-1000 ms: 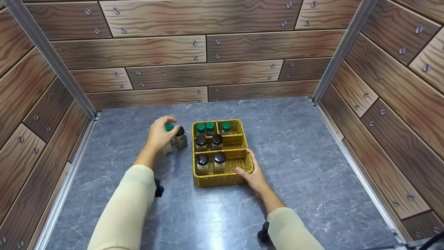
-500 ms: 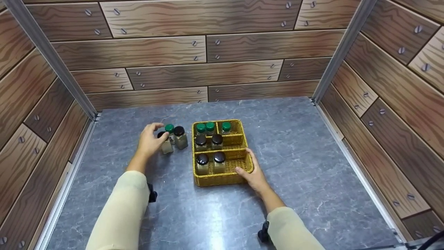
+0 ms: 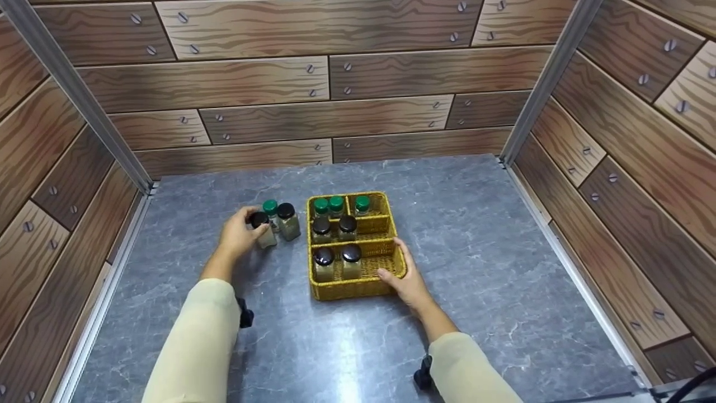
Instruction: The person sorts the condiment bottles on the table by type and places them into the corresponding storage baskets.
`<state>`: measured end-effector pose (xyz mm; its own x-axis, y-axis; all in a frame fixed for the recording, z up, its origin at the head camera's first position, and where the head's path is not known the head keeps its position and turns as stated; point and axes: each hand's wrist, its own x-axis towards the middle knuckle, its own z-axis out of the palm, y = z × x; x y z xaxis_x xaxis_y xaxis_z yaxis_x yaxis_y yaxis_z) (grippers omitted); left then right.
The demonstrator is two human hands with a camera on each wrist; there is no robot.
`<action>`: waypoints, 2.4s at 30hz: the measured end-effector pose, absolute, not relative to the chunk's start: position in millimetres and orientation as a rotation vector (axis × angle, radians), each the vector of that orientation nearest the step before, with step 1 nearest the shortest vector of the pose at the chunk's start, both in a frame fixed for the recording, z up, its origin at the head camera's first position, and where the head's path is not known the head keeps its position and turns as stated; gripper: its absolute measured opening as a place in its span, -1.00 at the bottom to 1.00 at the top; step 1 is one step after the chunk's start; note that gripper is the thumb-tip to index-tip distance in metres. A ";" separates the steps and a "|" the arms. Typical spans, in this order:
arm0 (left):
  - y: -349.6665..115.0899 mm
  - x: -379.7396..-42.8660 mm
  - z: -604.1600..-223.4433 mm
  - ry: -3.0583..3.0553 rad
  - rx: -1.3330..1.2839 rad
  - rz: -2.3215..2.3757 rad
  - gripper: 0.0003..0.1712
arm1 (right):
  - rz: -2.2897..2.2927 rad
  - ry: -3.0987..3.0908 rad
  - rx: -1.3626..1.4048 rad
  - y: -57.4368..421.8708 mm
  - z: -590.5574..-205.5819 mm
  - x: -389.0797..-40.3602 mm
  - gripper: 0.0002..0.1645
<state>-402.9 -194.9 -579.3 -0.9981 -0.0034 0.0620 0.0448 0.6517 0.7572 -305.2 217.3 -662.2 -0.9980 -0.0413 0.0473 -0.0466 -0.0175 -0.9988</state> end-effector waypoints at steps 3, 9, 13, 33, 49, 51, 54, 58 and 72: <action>-197.6 -401.4 -581.3 -2.782 0.009 -1.333 -0.36 | 2.241 -2.200 0.089 216.4 -662.0 -305.2 0.13; -200.1 -398.8 -583.4 -2.760 0.009 -1.364 -0.42 | 2.237 -2.202 0.093 216.4 -662.1 -304.7 0.13; -199.8 -398.2 -582.4 -2.774 -0.009 -1.342 -0.44 | 2.233 -2.204 0.090 216.9 -662.2 -304.8 0.13; -197.4 -398.8 -583.3 -2.749 -0.032 -1.353 -0.53 | 2.213 -2.221 0.078 215.7 -661.1 -304.2 0.14; -190.7 -389.2 -584.2 -2.736 0.001 -1.362 -0.44 | 2.251 -2.181 0.116 217.2 -663.4 -306.3 0.13; -190.5 -387.0 -584.4 -2.738 -0.001 -1.344 -0.44 | 2.251 -2.182 0.116 217.4 -662.6 -305.6 0.13; -191.1 -383.9 -585.5 -2.732 -0.015 -1.329 -0.44 | 2.242 -2.195 0.106 218.0 -661.9 -304.7 0.13; -192.2 -378.9 -586.8 -2.715 -0.030 -1.341 -0.45 | 2.222 -2.215 0.107 218.6 -662.2 -304.6 0.12; -189.6 -359.2 -571.7 -2.709 -0.146 -1.334 -0.49 | 2.241 -2.202 0.109 217.7 -662.6 -305.1 0.13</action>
<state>-359.2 -189.6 -571.7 -0.9883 0.0341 0.1485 0.1385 0.6072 0.7824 -305.1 217.7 -662.6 -0.9976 -0.0505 0.0478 -0.0470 -0.0187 -0.9987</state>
